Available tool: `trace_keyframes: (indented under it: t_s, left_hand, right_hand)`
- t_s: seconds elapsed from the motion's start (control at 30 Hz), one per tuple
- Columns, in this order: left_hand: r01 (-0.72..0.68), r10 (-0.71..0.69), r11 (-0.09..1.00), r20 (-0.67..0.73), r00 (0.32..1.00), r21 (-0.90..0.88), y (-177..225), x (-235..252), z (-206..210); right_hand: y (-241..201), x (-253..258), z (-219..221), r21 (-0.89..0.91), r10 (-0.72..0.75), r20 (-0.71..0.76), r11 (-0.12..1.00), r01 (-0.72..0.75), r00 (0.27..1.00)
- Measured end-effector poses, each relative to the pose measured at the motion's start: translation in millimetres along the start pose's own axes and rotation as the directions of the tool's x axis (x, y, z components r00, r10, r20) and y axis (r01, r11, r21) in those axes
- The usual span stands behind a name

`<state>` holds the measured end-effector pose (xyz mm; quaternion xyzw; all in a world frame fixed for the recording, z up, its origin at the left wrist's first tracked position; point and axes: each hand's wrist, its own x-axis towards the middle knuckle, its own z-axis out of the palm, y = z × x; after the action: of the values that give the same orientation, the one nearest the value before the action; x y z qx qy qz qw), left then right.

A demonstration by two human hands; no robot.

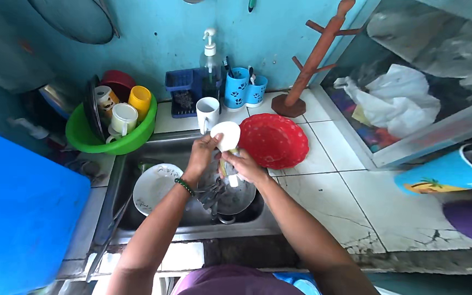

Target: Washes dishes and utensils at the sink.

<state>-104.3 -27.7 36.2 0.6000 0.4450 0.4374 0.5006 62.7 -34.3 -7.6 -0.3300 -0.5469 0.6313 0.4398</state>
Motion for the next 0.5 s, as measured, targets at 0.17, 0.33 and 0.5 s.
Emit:
trace_keyframes:
  t_s: [0.17, 0.33, 0.5]
  left_hand:
    - [0.014, -0.014, 1.0, -0.057, 0.998, -0.005, 12.6, 3.2, -3.2]
    - [0.054, -0.056, 0.998, -0.056, 0.997, -0.045, 2.8, 14.5, -7.3]
    - [0.171, -0.322, 0.826, 0.201, 0.925, 0.538, -42.5, 0.4, 3.3]
  right_hand:
    - [16.3, -13.2, 8.8, -0.05, 0.034, 0.014, 0.998, -0.033, 0.999]
    - [29.4, -34.0, 20.8, 0.128, 0.107, -0.05, 0.987, -0.1, 0.993]
    - [14.8, -24.5, -2.0, 0.441, 0.209, -0.513, 0.896, 0.047, 0.833]
